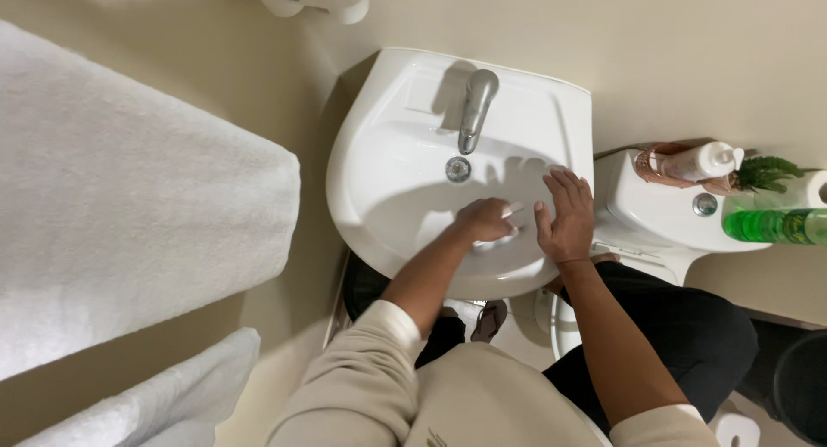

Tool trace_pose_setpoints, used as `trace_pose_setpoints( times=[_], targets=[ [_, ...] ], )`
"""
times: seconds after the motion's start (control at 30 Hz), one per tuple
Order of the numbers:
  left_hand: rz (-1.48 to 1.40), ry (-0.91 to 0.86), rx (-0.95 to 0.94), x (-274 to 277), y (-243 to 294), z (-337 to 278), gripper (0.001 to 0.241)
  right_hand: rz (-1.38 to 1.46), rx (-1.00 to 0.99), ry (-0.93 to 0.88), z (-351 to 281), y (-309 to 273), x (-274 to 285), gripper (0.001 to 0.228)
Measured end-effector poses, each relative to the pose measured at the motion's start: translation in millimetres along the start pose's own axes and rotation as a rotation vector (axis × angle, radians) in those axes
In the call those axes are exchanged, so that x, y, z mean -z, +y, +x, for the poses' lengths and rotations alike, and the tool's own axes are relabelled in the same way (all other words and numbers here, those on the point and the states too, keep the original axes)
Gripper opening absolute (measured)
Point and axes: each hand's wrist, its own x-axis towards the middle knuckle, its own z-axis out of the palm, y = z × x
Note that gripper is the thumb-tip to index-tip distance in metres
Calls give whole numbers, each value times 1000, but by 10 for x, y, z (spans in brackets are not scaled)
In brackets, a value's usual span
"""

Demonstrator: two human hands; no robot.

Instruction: The person scrubs the inside of a white bathroom sink with a small brush, focusing on the basin and the area around the drain. The person uses their left hand to scrub while their right hand rests on the sink edge for support.

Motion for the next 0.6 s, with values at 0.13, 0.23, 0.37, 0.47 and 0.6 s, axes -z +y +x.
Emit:
trace_pose_setpoints(
  times=[0.13, 0.23, 0.37, 0.47, 0.6],
  targets=[
    [229, -114, 138, 257, -1084, 220, 61, 8, -18, -28, -30, 15, -13, 47],
    [628, 164, 284, 472, -1773, 410, 23, -16, 6, -4, -46, 32, -59, 47],
    [504, 151, 234, 409, -1358, 211, 25, -21, -1, 24, -14, 24, -53, 46],
    [309, 96, 119, -72, -724, 191, 37, -14, -15, 25, -37, 1, -39, 45],
    [82, 235, -23, -449, 94, 67, 45, -14, 12, 44, -20, -5, -20, 45]
  ],
)
